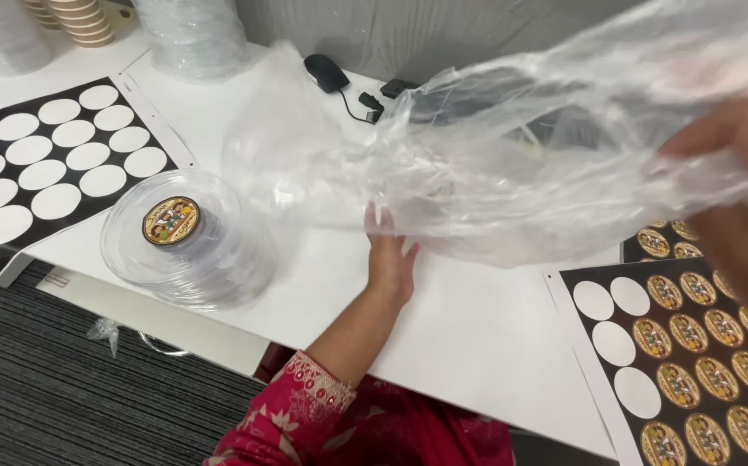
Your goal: The person peels round printed stickers from a sheet and presses each sticker onto the lid of a clear plastic container, then stacks the finished containers on the desk. They repeat this for several containers, occasionally repositioning the sticker sheets and moving plastic packaging aside.
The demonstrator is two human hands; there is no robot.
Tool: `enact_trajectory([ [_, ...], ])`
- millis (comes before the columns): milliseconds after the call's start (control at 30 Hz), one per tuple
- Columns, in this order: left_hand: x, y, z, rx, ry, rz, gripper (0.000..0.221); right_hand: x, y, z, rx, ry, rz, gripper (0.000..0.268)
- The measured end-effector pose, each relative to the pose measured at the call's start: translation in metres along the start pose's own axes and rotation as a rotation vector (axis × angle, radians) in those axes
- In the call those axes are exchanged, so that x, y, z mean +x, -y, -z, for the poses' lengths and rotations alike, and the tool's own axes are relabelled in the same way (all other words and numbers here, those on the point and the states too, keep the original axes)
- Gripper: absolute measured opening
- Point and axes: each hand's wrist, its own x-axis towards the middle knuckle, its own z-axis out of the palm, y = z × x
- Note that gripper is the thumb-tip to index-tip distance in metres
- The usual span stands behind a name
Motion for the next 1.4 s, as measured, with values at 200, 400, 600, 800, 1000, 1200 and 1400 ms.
enact_trajectory([
  [200,-0.032,-0.019,0.002,0.169,-0.065,-0.267,0.074,0.011,0.181,0.016,-0.292,0.301,-0.014,0.090],
  [400,-0.095,-0.046,0.002,0.156,-0.094,-1.003,0.078,-0.008,0.175,0.007,0.056,0.229,0.120,0.094],
  [600,-0.142,-0.099,-0.029,1.050,0.386,-1.713,0.089,0.039,0.202,-0.030,-0.043,-0.037,0.297,0.085],
  [800,-0.137,-0.117,-0.027,1.692,0.495,-1.081,0.062,0.070,0.215,-0.034,-0.405,0.472,-0.124,0.058],
  [1000,-0.115,-0.145,-0.044,1.520,0.630,-0.895,0.061,0.064,0.208,-0.041,-0.528,0.227,-0.039,0.045],
  [1200,-0.092,-0.148,-0.058,1.879,0.430,-0.236,0.050,0.063,0.195,-0.075,-0.322,-0.270,0.153,0.086],
  [1400,-0.100,-0.119,-0.062,1.262,0.493,-0.759,0.059,0.111,0.186,-0.131,-0.058,-0.721,0.060,0.133],
])
